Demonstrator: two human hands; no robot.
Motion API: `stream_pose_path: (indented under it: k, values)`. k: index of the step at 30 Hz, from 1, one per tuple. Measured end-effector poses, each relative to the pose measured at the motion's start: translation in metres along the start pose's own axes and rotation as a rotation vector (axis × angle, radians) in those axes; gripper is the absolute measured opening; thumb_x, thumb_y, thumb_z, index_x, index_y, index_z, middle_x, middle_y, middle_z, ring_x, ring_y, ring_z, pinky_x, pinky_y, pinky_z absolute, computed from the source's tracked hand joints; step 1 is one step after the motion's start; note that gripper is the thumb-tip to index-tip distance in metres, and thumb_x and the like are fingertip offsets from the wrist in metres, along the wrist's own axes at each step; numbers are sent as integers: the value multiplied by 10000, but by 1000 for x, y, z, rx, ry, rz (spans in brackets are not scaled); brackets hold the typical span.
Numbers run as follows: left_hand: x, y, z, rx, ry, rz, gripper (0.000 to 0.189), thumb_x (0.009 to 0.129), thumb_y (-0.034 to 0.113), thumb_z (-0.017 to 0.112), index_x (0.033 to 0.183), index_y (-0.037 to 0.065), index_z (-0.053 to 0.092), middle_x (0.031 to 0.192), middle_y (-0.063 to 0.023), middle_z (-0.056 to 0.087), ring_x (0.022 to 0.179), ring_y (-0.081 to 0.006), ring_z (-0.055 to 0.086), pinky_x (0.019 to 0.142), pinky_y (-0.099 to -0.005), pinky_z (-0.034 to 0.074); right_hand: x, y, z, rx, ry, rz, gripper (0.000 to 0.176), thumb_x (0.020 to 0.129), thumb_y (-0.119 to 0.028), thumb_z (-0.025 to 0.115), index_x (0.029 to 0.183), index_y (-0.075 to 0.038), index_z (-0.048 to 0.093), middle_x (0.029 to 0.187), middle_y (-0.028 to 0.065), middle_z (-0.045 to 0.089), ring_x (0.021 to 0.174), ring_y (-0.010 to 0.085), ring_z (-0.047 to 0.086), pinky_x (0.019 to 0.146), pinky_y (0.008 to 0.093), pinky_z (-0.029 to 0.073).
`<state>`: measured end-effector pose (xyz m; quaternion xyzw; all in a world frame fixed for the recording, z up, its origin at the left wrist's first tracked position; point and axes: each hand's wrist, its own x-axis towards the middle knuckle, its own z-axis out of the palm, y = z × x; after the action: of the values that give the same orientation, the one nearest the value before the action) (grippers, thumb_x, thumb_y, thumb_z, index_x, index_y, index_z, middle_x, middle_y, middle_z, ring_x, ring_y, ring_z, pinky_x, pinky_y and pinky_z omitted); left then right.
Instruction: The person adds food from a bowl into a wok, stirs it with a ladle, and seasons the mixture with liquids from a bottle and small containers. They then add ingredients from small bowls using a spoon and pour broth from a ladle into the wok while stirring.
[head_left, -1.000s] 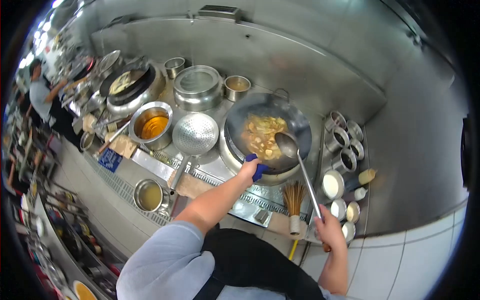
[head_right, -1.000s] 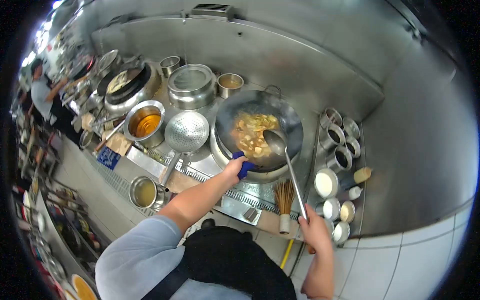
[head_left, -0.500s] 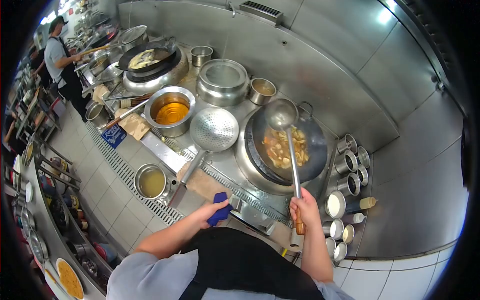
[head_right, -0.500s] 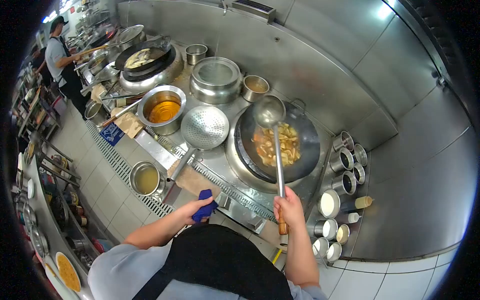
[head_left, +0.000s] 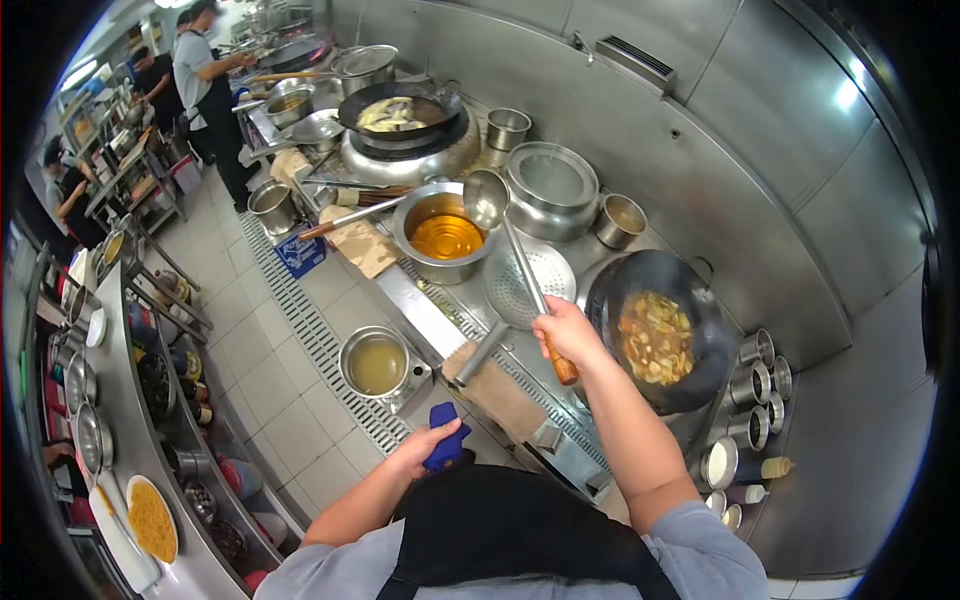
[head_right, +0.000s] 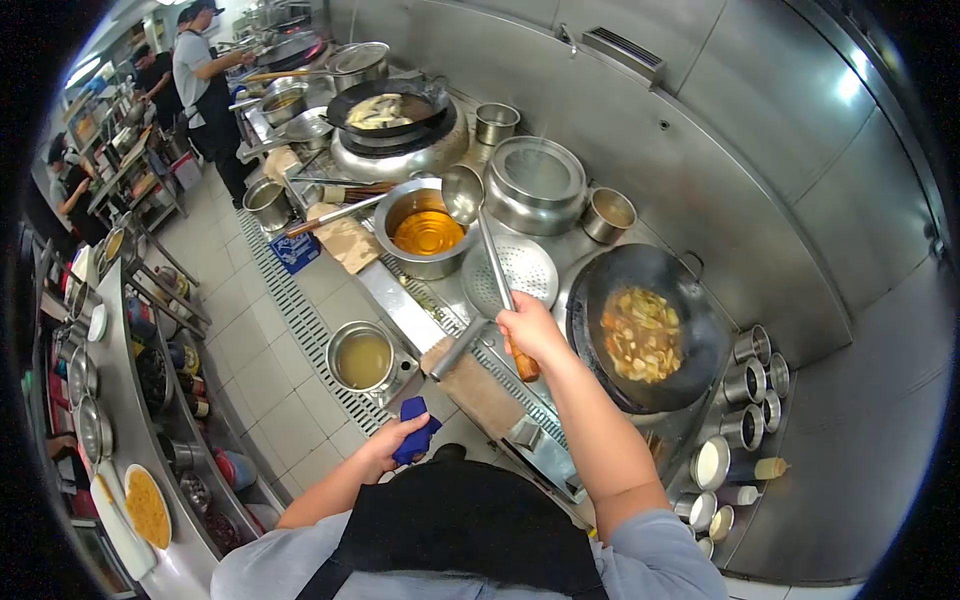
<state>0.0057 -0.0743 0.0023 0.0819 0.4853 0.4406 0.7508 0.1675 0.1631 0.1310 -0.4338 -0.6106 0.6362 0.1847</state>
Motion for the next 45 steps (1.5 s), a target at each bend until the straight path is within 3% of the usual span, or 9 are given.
stream_pose_path:
  k: [6, 10, 14, 26, 28, 32, 34, 42, 45]
  values:
    - [-8, 5, -14, 0, 77, -10, 503, 793, 457, 694, 1043, 36, 576, 801, -37, 564, 598, -124, 554, 483, -249, 443, 57, 21, 29, -172, 23, 69, 75, 777, -57, 530, 841, -19, 521, 628, 35, 506, 427, 141, 474, 399, 293, 420]
    - [-9, 11, -15, -6, 62, 19, 532, 794, 453, 695, 1083, 21, 580, 837, -45, 581, 658, -114, 555, 545, -244, 442, 53, 14, 33, 58, -45, 162, 96, 781, -56, 551, 860, -11, 518, 626, 33, 501, 426, 142, 470, 393, 282, 410]
    - [1, 7, -18, 28, 31, 17, 526, 799, 446, 692, 1061, 7, 568, 821, -46, 567, 632, -118, 552, 528, -251, 446, 29, 4, 24, 195, -4, 141, 354, 809, -56, 545, 1127, 3, 402, 626, 45, 503, 422, 144, 471, 385, 281, 382]
    - [36, 18, 23, 160, -106, -49, 391, 807, 370, 699, 961, 47, 541, 725, -33, 549, 533, -130, 547, 441, -258, 454, -102, 16, -85, 1229, -73, -18, 268, 874, -88, 481, 1122, 13, 479, 666, 22, 480, 448, 91, 421, 362, 230, 331]
    - [38, 19, 33, 206, -124, -66, 393, 806, 371, 700, 959, 46, 542, 725, -33, 549, 532, -130, 545, 440, -258, 452, -123, 31, -116, 1220, 158, -51, 281, 880, -95, 474, 1136, 20, 487, 642, 7, 456, 415, 104, 398, 375, 241, 344]
    - [37, 20, 50, 293, -139, -83, 407, 805, 377, 702, 966, 36, 548, 744, -38, 553, 558, -133, 549, 456, -264, 455, -174, 56, -138, 89, 839, 115, 185, 810, -26, 473, 986, -11, 525, 591, 28, 480, 406, 127, 449, 382, 269, 372]
    - [41, 15, 53, 286, -154, -94, 439, 806, 390, 698, 1001, 25, 553, 781, -48, 559, 614, -142, 562, 486, -278, 469, -221, 56, -129, -143, 958, 198, 157, 769, -12, 474, 920, -19, 519, 568, 31, 493, 394, 134, 467, 374, 276, 382]
    - [64, 3, 115, 348, -279, -201, 417, 818, 397, 684, 998, 47, 549, 781, -48, 566, 592, -156, 578, 454, -259, 458, -218, 125, -182, -218, 1009, 163, 293, 791, -63, 492, 1077, -23, 546, 593, 36, 503, 372, 155, 470, 369, 307, 389]
    - [71, 2, 137, 331, -332, -200, 388, 836, 381, 669, 997, 51, 545, 787, -56, 575, 572, -164, 578, 444, -268, 462, -204, 144, -165, 125, 794, 218, 270, 807, -68, 505, 1072, -51, 556, 590, 22, 496, 406, 145, 488, 368, 305, 386]
